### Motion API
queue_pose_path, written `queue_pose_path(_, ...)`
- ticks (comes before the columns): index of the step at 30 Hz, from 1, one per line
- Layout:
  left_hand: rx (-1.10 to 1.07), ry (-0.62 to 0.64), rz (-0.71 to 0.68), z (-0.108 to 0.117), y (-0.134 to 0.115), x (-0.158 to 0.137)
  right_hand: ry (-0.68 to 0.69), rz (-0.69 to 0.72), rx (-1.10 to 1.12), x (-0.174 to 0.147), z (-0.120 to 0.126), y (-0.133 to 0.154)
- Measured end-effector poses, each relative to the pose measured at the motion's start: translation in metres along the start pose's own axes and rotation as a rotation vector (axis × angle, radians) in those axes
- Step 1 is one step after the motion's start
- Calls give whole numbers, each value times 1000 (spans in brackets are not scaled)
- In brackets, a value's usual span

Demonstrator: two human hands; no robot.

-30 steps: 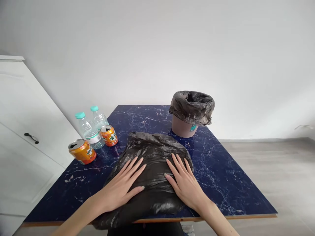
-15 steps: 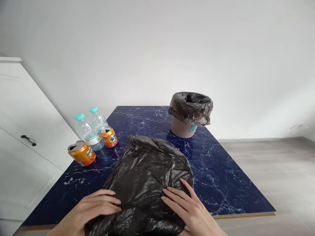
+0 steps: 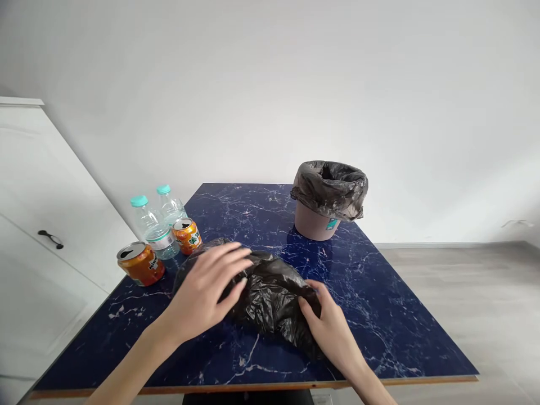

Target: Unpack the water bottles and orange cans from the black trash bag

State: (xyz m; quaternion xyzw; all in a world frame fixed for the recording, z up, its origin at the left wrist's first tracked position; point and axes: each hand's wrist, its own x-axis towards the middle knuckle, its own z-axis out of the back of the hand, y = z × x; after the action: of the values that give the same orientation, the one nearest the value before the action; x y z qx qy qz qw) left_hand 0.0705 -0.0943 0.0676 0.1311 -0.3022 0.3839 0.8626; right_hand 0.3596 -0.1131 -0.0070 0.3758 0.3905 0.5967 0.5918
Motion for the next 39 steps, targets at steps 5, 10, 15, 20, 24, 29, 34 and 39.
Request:
queue_pose_path(5, 6, 314, 19, -43, 5, -13, -418, 555, -476, -13, -14, 40)
queue_pose_path(10, -72, 365, 56, -71, 24, -29, -74, 719, -799, -3, -50, 26)
queue_pose_path(15, -76, 516, 145, -74, 73, -48, 135, 558, -852, 32, -42, -29)
queue_pose_path(20, -16, 488, 175, -66, 95, -53, 192, 572, -823, 40, -22, -43)
queue_pose_path(24, -7, 323, 190, -59, 53, -40, 120, 552, -826, 33, -27, -47)
queue_pose_path(29, -146, 380, 124, -62, 12, -41, 112, 565, -842, 25, -25, -52)
queue_pose_path(34, -143, 567, 146, -64, 52, -60, 178, 589, -846, 24, -3, -57)
queue_pose_path(39, -117, 511, 156, -54, 73, -60, 88, 633, -795, 18, 1, -37)
